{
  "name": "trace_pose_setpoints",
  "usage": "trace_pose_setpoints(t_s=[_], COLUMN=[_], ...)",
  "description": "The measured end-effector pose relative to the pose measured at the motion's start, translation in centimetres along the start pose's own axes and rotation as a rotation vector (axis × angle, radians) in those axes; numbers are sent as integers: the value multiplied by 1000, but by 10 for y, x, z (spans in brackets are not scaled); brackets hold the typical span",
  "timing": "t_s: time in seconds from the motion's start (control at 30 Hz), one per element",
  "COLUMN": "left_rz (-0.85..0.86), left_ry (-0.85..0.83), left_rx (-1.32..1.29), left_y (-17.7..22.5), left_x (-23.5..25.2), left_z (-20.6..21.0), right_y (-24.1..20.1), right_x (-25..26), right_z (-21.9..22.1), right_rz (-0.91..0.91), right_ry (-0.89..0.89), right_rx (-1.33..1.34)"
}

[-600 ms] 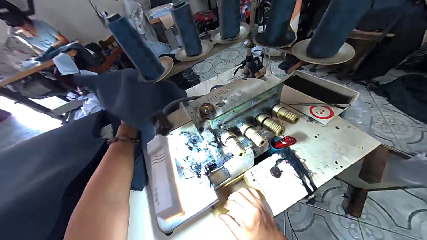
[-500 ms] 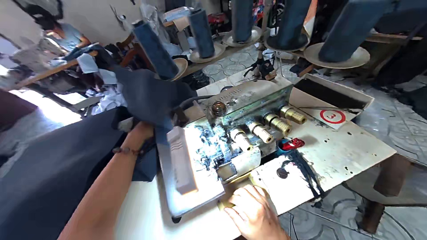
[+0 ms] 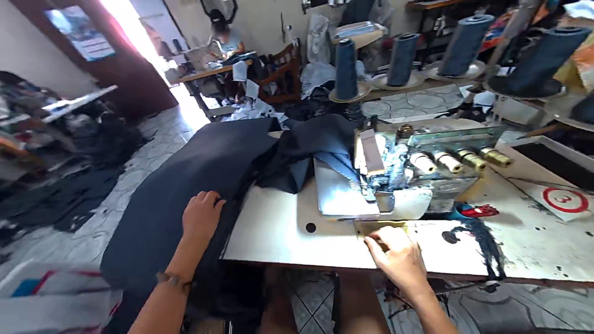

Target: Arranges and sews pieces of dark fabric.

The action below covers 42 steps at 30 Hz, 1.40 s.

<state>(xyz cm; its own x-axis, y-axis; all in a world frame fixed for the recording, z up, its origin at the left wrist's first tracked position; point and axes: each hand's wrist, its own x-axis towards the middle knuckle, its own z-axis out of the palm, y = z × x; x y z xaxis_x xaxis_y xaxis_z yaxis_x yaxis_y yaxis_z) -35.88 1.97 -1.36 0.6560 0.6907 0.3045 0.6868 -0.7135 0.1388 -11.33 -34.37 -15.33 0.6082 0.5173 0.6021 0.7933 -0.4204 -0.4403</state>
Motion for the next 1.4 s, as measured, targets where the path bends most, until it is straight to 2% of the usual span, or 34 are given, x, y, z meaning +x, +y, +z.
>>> trace_pose_setpoints(t_s=[0.27, 0.33, 0.4, 0.47, 0.53, 0.57, 0.6, 0.7, 0.77, 0.8, 0.83, 0.93, 0.97, 1.0, 1.03, 1.17, 1.3, 1.4], left_rz=[-58, -120, -129, -29, 127, 206, 264, 433, 690, 801, 857, 804, 812, 844, 890, 970, 850, 774], left_ry=[19, 57, 25, -130, -355, -468, -592, -977, -1149, -1120, -967, -422, -296, -239, -249, -509, -617, -595], left_rx=[-245, -320, -423, -530, -676, -751, -813, -885, -830, -786, -756, -642, -594, -572, -564, -655, -986, -997], left_y=[-17, -10, 8, 36, 71, 89, 105, 133, 137, 139, 142, 159, 164, 169, 175, 199, 203, 201], left_x=[23, 20, 8, -19, -65, -92, -120, -194, -216, -215, -208, -147, -125, -104, -88, -64, -62, -69], left_z=[-32, -41, -46, -40, -21, -11, -3, 17, 25, 25, 24, 28, 36, 44, 51, 62, 66, 62], right_y=[2, -12, -48, -90, -116, -123, -128, -126, -118, -114, -111, -104, -102, -102, -101, -90, -74, -65], right_x=[-3, -2, -2, -8, -15, -16, -14, -4, -3, -7, -15, -44, -52, -59, -64, -75, -78, -72], right_z=[-4, -6, -13, -18, -9, -3, -1, -8, -13, -14, -14, -16, -18, -20, -22, -32, -38, -38], right_rz=[-25, 47, 284, 520, 611, 664, 731, 944, 1020, 1048, 1028, 896, 854, 806, 757, 604, 555, 450], right_ry=[84, 120, 18, -303, -647, -734, -739, -511, -440, -420, -413, -407, -409, -413, -422, -451, -493, -537], right_rx=[84, 264, 711, 1171, 1493, 1608, 1662, 1536, 1373, 1328, 1317, 1333, 1325, 1313, 1296, 1252, 1278, 1306])
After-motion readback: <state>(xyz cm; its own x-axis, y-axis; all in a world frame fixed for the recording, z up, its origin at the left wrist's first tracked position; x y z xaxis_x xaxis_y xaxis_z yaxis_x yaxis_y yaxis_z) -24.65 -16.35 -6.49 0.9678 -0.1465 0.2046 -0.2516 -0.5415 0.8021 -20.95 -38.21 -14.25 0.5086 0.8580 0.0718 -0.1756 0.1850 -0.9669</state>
